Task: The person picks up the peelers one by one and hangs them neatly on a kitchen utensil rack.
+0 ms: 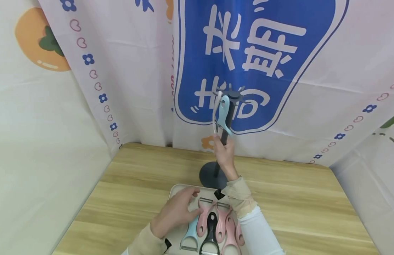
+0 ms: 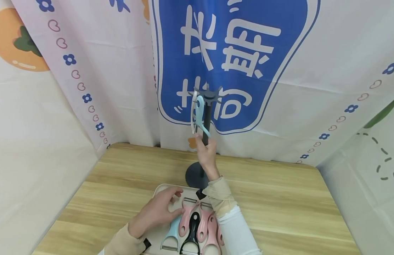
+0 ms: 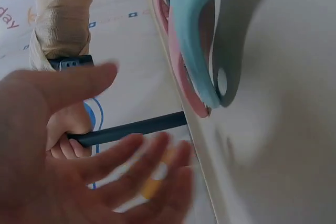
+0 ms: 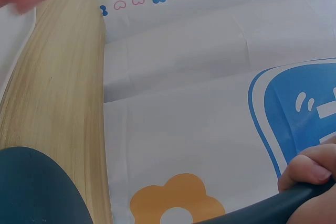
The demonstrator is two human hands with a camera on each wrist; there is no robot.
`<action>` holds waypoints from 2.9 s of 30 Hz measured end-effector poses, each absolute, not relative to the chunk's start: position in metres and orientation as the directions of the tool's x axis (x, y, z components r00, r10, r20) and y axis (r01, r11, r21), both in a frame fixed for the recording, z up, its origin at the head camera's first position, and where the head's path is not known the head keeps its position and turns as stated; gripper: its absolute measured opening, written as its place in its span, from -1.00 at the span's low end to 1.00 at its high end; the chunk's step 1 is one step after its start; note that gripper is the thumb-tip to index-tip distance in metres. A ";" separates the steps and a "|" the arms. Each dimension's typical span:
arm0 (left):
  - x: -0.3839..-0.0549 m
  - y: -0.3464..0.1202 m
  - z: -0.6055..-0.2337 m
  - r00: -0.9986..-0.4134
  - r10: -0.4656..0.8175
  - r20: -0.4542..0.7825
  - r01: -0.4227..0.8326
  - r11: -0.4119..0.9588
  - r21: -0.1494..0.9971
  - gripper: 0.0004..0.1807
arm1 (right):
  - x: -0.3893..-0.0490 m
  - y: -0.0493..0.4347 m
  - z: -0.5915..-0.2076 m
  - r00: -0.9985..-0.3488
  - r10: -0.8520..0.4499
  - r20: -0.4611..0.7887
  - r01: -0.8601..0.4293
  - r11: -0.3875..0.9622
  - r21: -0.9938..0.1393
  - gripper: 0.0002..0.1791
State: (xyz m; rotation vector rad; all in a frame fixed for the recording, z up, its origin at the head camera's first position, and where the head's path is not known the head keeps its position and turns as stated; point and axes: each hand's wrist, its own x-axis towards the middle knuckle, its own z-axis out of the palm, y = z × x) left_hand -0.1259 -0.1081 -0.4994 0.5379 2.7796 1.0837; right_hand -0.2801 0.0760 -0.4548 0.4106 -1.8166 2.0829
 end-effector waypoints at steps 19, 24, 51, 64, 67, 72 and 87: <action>-0.107 -0.104 -0.504 -0.915 0.302 -0.266 0.108 0.820 0.562 -0.30 | -0.280 0.076 -0.455 -0.886 0.053 0.460 -0.462 -0.140 -0.876 -0.42; -0.104 -0.103 -0.502 -0.911 0.294 -0.289 0.096 0.833 0.545 -0.27 | -0.282 0.076 -0.456 -0.886 0.050 0.461 -0.463 -0.142 -0.875 -0.41; -0.103 -0.106 -0.493 -0.905 0.316 -0.285 0.105 0.815 0.570 -0.42 | -0.280 0.075 -0.455 -0.890 0.076 0.449 -0.456 -0.135 -0.880 -0.42; -0.120 -0.115 -0.473 -0.911 0.338 -0.235 0.109 0.748 0.655 -0.61 | -0.281 0.076 -0.455 -0.876 0.075 0.477 -0.483 -0.135 -0.865 -0.40; -0.125 -0.116 -0.467 -0.917 0.336 -0.216 0.110 0.733 0.671 -0.57 | -0.281 0.076 -0.456 -0.878 0.073 0.473 -0.479 -0.136 -0.867 -0.39; -0.129 -0.115 -0.460 -0.929 0.345 -0.132 0.165 0.707 0.688 -0.52 | -0.279 0.075 -0.454 -0.880 0.067 0.469 -0.474 -0.128 -0.871 -0.39; -0.137 -0.113 -0.442 -0.934 0.358 -0.020 0.229 0.638 0.735 -0.53 | -0.280 0.075 -0.453 -0.879 0.067 0.471 -0.476 -0.136 -0.869 -0.38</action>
